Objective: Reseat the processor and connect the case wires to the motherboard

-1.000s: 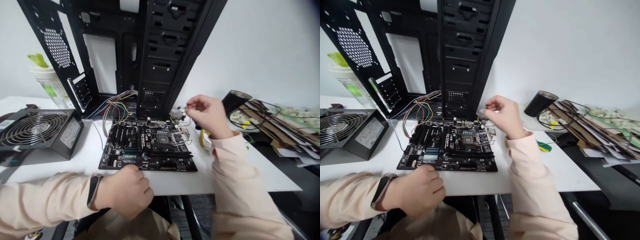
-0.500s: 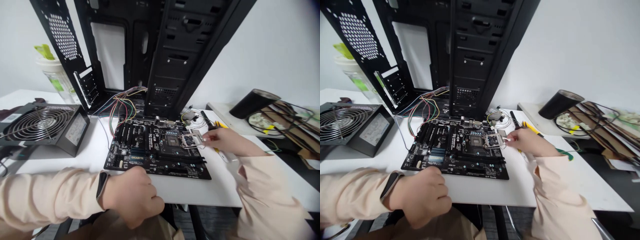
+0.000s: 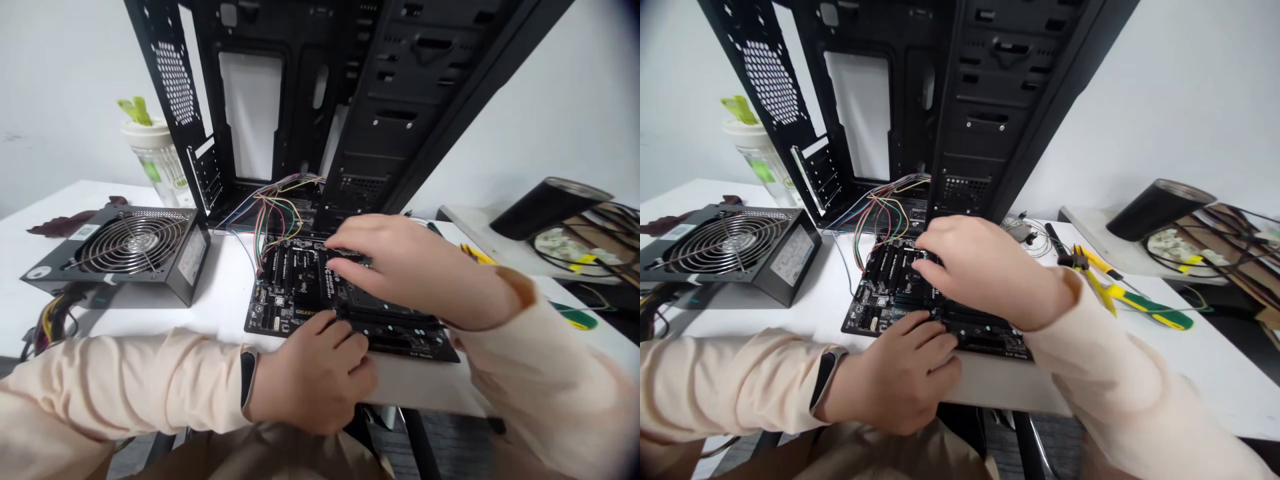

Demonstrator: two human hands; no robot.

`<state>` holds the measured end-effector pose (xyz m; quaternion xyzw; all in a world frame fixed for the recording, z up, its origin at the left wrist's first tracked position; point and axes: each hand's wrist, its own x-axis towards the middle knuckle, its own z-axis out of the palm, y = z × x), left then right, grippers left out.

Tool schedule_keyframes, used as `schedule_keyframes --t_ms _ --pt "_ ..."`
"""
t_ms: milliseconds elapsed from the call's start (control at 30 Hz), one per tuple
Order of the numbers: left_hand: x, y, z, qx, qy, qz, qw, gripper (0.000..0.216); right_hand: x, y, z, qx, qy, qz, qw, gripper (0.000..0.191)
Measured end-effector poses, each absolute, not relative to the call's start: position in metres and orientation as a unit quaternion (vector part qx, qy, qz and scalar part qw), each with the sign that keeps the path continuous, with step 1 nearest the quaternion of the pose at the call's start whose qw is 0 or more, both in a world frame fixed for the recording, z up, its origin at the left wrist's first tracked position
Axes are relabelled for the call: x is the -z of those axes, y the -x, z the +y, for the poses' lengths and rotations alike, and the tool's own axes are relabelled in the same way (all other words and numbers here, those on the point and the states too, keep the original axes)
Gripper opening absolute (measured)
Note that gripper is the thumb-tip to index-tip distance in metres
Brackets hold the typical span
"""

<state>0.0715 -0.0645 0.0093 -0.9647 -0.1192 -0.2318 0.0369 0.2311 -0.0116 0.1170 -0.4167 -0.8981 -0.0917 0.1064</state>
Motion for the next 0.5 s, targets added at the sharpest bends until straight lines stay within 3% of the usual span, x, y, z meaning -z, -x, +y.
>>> schedule_keyframes --t_ms 133,267,400,500 --pt "-0.015 -0.069 -0.066 0.171 0.960 -0.219 0.011 0.042 -0.101 -0.194 0.029 0.043 0.424 -0.904 -0.006 0.025" --pt "-0.017 -0.069 -0.060 0.166 0.962 -0.216 0.005 0.037 -0.066 -0.181 0.067 0.018 0.469 -0.880 -0.074 0.029" --pt "-0.018 -0.070 -0.050 0.147 0.943 -0.294 0.043 0.049 -0.041 -0.176 0.088 -0.030 0.424 -0.903 0.061 0.042" --pt "-0.019 -0.072 -0.043 0.101 0.923 -0.368 0.037 0.067 -0.032 -0.170 0.098 -0.089 0.408 -0.896 0.152 0.039"
